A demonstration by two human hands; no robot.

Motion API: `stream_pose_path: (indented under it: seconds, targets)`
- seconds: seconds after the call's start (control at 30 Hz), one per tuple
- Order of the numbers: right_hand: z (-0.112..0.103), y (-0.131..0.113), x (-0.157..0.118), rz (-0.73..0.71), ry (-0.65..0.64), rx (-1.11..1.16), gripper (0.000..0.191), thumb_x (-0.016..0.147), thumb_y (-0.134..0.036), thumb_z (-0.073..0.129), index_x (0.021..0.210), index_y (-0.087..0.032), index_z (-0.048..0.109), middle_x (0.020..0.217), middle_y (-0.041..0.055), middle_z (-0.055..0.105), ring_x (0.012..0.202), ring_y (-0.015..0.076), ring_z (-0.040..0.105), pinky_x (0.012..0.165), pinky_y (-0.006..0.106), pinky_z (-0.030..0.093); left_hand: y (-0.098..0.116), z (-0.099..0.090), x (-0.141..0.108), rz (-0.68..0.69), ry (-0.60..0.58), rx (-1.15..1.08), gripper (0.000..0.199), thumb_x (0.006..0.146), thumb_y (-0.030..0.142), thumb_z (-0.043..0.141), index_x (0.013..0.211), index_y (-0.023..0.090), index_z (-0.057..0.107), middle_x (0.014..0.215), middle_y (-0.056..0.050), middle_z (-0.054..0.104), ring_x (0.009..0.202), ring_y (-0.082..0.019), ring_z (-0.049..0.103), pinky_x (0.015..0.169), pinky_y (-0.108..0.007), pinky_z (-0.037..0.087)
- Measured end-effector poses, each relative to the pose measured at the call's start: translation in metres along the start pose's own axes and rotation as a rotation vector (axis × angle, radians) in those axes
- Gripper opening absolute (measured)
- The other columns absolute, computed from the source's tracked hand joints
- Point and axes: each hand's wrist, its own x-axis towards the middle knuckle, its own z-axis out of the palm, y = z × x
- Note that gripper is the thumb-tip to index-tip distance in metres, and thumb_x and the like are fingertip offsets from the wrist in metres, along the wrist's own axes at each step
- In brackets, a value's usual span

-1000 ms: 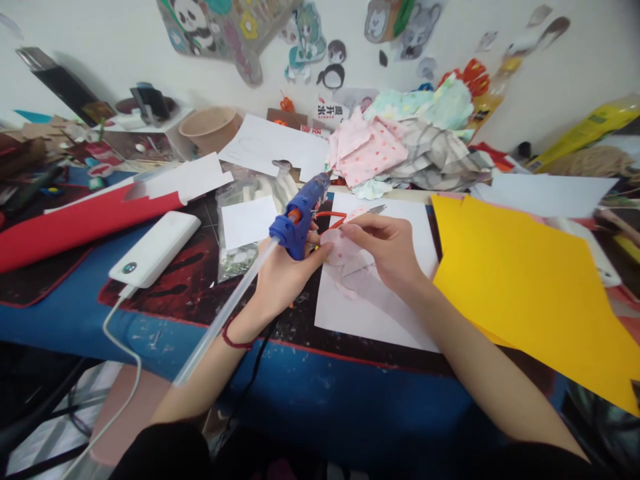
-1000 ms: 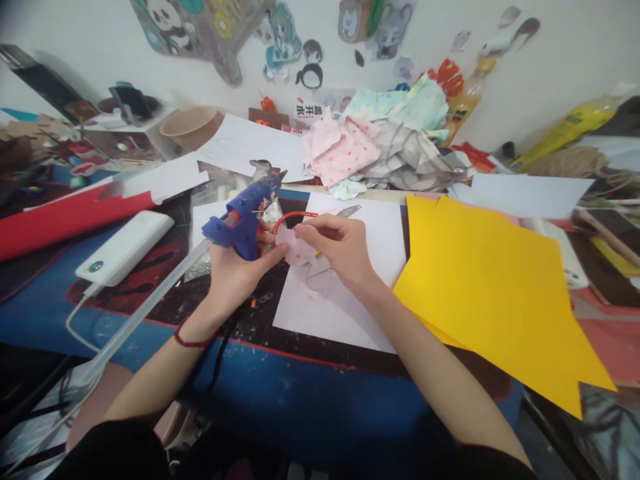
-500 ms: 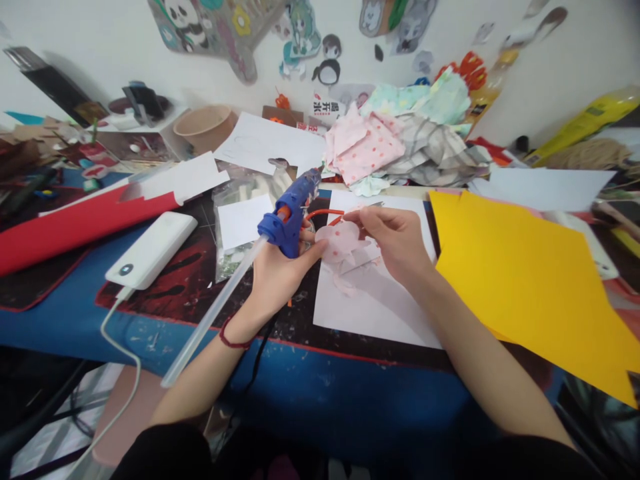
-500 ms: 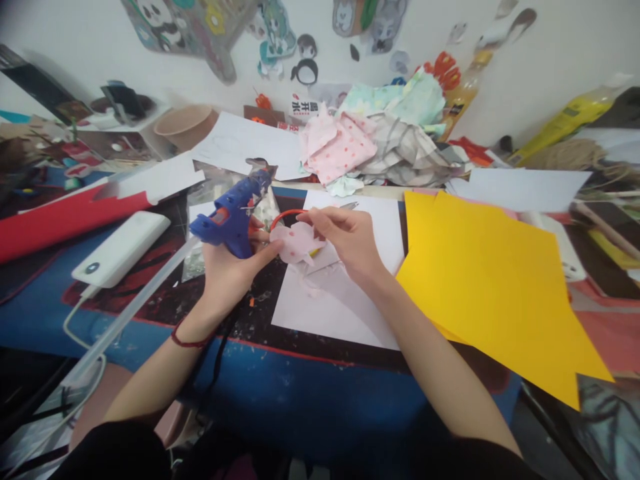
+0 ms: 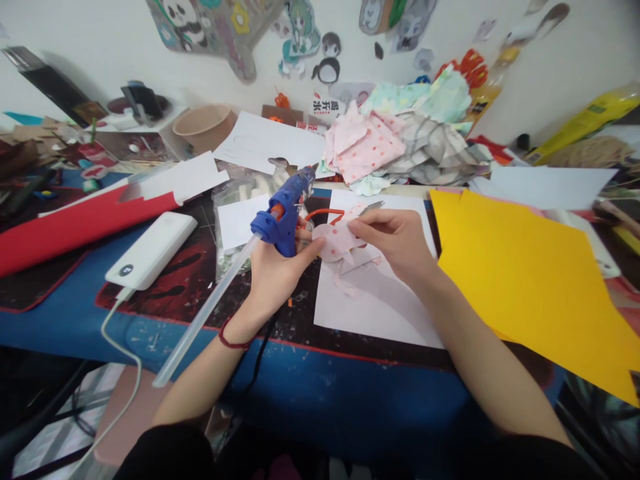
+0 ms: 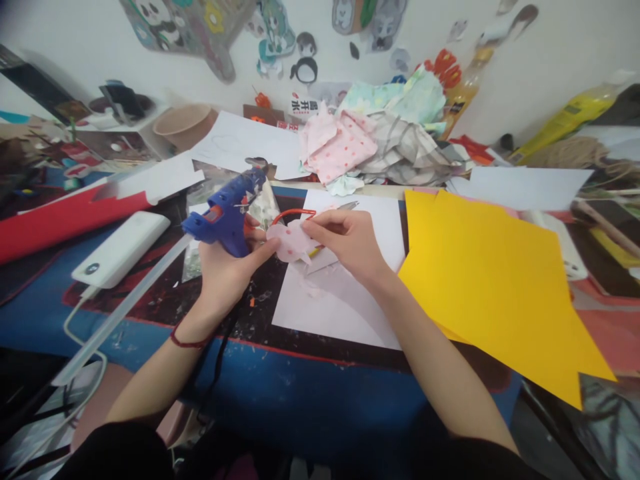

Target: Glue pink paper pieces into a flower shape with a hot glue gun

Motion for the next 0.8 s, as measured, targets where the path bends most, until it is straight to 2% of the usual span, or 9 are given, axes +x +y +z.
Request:
stream_pose_path:
  seconds: [0.13, 0.23, 0.33, 0.67, 0.8]
  targets:
    - [-0.002, -0.002, 0.000, 0.059, -0.051, -0.005, 0.023, 0.074, -0.043, 0.086, 0.079, -0.021, 0.080, 0.075, 0.0016, 0.075, 0.061, 0.0113, 0.064, 0.059, 0.026, 0.055, -0.002, 0.000, 0.000, 0.005, 0.021, 0.019, 0.036, 0.072, 0.031, 0.087, 0.097, 0.019, 0.064, 0.079, 0.000, 0.073, 0.066, -0.014, 0.068, 0.065, -0.028, 0.058]
    - [-0.004, -0.001, 0.001, 0.086, -0.105, -0.077, 0.027, 0.068, -0.044, 0.090, 0.074, -0.020, 0.079, 0.068, 0.0021, 0.073, 0.057, 0.0114, 0.064, 0.056, 0.026, 0.055, -0.003, -0.001, 0.000, 0.018, 0.046, 0.016, 0.037, 0.071, 0.031, 0.088, 0.097, 0.020, 0.063, 0.077, 0.001, 0.072, 0.064, -0.013, 0.066, 0.064, -0.027, 0.057]
    - [-0.005, 0.001, 0.000, 0.062, -0.081, -0.126, 0.027, 0.069, -0.043, 0.090, 0.071, -0.019, 0.078, 0.062, 0.0019, 0.072, 0.053, 0.0104, 0.062, 0.052, 0.025, 0.053, -0.003, -0.001, 0.000, 0.002, 0.040, 0.006, 0.038, 0.071, 0.031, 0.088, 0.098, 0.020, 0.063, 0.079, 0.001, 0.073, 0.065, -0.013, 0.067, 0.065, -0.027, 0.057]
    - [-0.010, -0.003, 0.004, 0.078, -0.065, -0.119, 0.028, 0.074, -0.045, 0.086, 0.071, -0.019, 0.078, 0.060, 0.0022, 0.070, 0.051, 0.0108, 0.061, 0.051, 0.026, 0.051, -0.003, -0.001, 0.001, 0.016, 0.074, -0.033, 0.037, 0.071, 0.026, 0.087, 0.098, 0.019, 0.063, 0.076, 0.002, 0.073, 0.063, -0.012, 0.067, 0.065, -0.026, 0.056]
    - [-0.011, -0.002, 0.005, 0.026, 0.031, -0.056, 0.027, 0.078, -0.044, 0.083, 0.071, -0.019, 0.077, 0.062, 0.0012, 0.069, 0.054, 0.0096, 0.059, 0.054, 0.025, 0.050, -0.004, -0.001, 0.003, 0.045, 0.122, -0.084, 0.038, 0.070, 0.025, 0.087, 0.097, 0.019, 0.062, 0.074, 0.003, 0.071, 0.066, -0.012, 0.069, 0.068, -0.026, 0.057]
